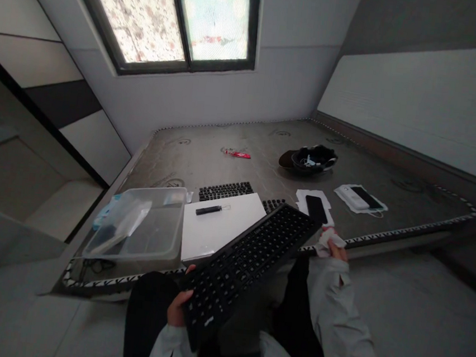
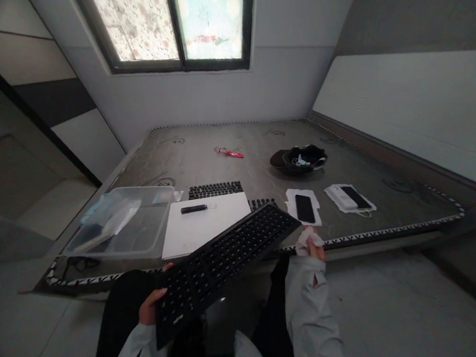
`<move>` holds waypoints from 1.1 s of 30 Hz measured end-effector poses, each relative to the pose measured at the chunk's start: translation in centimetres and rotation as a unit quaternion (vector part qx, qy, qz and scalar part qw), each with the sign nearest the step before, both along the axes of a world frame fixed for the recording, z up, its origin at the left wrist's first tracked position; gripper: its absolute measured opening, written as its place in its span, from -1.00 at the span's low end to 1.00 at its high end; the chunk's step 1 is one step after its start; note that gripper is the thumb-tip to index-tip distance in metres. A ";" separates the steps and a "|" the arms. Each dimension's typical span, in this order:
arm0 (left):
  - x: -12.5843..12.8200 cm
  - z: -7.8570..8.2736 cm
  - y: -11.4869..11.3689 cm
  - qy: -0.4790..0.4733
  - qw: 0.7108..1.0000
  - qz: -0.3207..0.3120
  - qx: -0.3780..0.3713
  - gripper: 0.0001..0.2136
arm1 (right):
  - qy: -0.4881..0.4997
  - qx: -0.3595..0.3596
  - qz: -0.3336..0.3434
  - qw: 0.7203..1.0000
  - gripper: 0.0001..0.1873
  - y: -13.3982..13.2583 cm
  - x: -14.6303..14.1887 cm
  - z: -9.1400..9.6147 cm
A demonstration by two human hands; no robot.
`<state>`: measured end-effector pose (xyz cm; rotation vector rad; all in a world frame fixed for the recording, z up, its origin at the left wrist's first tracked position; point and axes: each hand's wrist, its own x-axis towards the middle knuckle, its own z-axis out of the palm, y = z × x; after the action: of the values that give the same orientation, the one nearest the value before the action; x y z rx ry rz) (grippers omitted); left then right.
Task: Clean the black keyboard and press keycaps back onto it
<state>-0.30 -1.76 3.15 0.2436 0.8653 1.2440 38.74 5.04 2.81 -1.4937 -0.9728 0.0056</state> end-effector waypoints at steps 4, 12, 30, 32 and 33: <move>-0.6 -1.0 0.4 0.029 0.999 0.032 -0.017 -0.67 | 0.197 0.077 -0.081 0.974 -0.40 1.3 0.5 -1.1; -3.1 -3.5 0.6 0.071 0.995 0.045 -0.051 -0.81 | 0.050 0.104 -0.171 0.979 -0.61 2.5 -0.9 2.6; -0.3 -1.9 1.2 -0.045 0.995 -0.007 -0.093 -0.49 | -0.107 0.017 -0.031 0.994 -0.71 2.5 -4.6 0.9; 0.1 -1.8 1.1 -0.062 0.995 -0.005 -0.071 -0.47 | -0.150 0.013 0.018 0.988 -0.74 1.6 -6.1 1.4; 0.2 -1.7 1.0 -0.067 0.996 -0.004 -0.063 -0.47 | -0.165 0.012 0.038 0.985 -0.75 1.1 -7.0 1.6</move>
<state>-0.12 -0.72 1.46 0.0612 0.8232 1.1801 31.78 6.19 4.44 -1.4601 -1.2904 -0.2043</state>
